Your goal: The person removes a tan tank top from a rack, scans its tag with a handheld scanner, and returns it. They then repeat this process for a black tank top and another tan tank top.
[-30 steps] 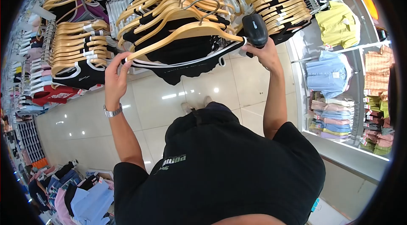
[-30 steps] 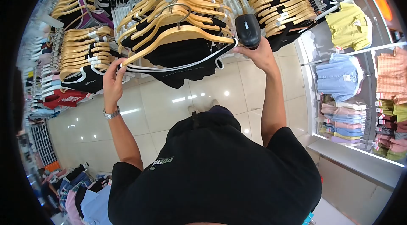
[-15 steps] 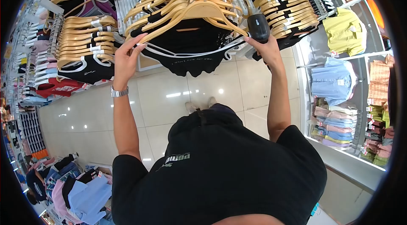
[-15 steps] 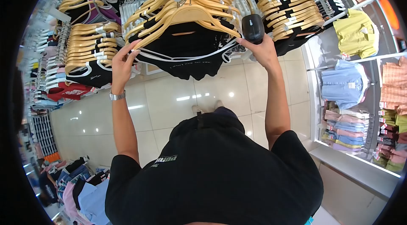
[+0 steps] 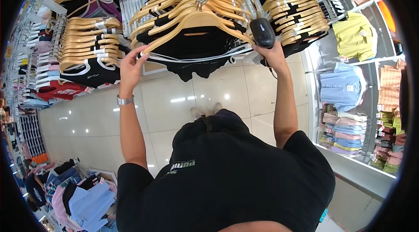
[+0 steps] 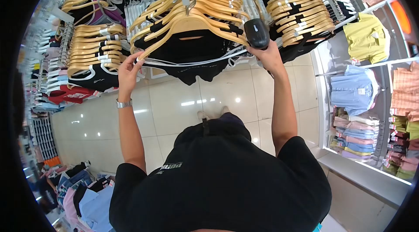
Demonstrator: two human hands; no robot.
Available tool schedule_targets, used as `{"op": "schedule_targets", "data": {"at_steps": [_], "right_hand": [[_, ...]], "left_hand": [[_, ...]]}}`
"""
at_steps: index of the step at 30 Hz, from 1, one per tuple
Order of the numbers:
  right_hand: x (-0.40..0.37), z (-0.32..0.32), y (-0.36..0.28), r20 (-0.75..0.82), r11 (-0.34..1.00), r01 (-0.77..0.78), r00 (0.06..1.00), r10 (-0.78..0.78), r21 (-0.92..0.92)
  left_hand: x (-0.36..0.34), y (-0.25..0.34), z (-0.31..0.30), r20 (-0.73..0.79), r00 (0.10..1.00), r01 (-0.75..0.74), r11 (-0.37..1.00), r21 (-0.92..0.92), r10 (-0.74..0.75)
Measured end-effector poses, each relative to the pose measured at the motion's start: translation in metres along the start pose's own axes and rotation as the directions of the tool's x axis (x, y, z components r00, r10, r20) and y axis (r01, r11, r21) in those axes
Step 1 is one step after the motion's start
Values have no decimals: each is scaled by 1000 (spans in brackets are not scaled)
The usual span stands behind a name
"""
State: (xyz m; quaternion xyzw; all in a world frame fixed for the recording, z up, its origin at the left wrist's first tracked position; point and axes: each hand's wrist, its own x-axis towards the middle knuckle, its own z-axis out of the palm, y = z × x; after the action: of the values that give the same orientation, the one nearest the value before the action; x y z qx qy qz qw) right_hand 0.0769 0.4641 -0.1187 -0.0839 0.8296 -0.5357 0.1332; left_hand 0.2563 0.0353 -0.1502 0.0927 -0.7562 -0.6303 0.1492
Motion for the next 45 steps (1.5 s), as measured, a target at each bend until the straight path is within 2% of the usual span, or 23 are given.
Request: {"op": "schedule_targets", "data": {"at_steps": [4, 7, 10, 13, 17, 20, 23, 29, 35, 39, 45], "right_hand": [[1, 2, 7, 1, 1000, -12, 1000, 12, 11], [3, -1, 10, 16, 999, -40, 999, 41, -18], [0, 0, 9, 18, 998, 26, 999, -27, 65], [2, -2, 21, 41, 998, 46, 998, -48, 51], [1, -5, 26, 65, 995, 34, 997, -41, 98], [-5, -1, 10, 68, 991, 5, 998, -14, 134], [5, -3, 27, 78, 991, 14, 997, -25, 131], [4, -2, 18, 90, 984, 20, 995, -37, 176], [9, -4, 35, 122, 886, -39, 992, -21, 462], [11, -3, 31, 136, 866, -105, 990, 43, 488], [16, -3, 27, 136, 886, -114, 989, 58, 449]], "left_hand": [[-5, -3, 3, 4, 998, 69, 998, 14, -69], [-5, -5, 6, -14, 1000, -3, 999, 37, 4], [-4, -4, 7, -13, 999, 32, 999, 8, -32], [-3, -9, 7, -8, 999, 39, 998, 53, -39], [-1, -8, 6, 4, 995, 101, 995, -19, -101], [3, -13, 8, -16, 999, 49, 997, -63, -50], [5, -24, 4, -32, 995, 91, 994, -55, -93], [0, -24, 1, -34, 996, 90, 994, 67, -88], [-3, -24, 3, -86, 994, 66, 994, -91, -74], [-2, -39, -6, -100, 985, 121, 980, -157, -138], [-2, -24, 2, -127, 988, 76, 996, -53, -82]]}}
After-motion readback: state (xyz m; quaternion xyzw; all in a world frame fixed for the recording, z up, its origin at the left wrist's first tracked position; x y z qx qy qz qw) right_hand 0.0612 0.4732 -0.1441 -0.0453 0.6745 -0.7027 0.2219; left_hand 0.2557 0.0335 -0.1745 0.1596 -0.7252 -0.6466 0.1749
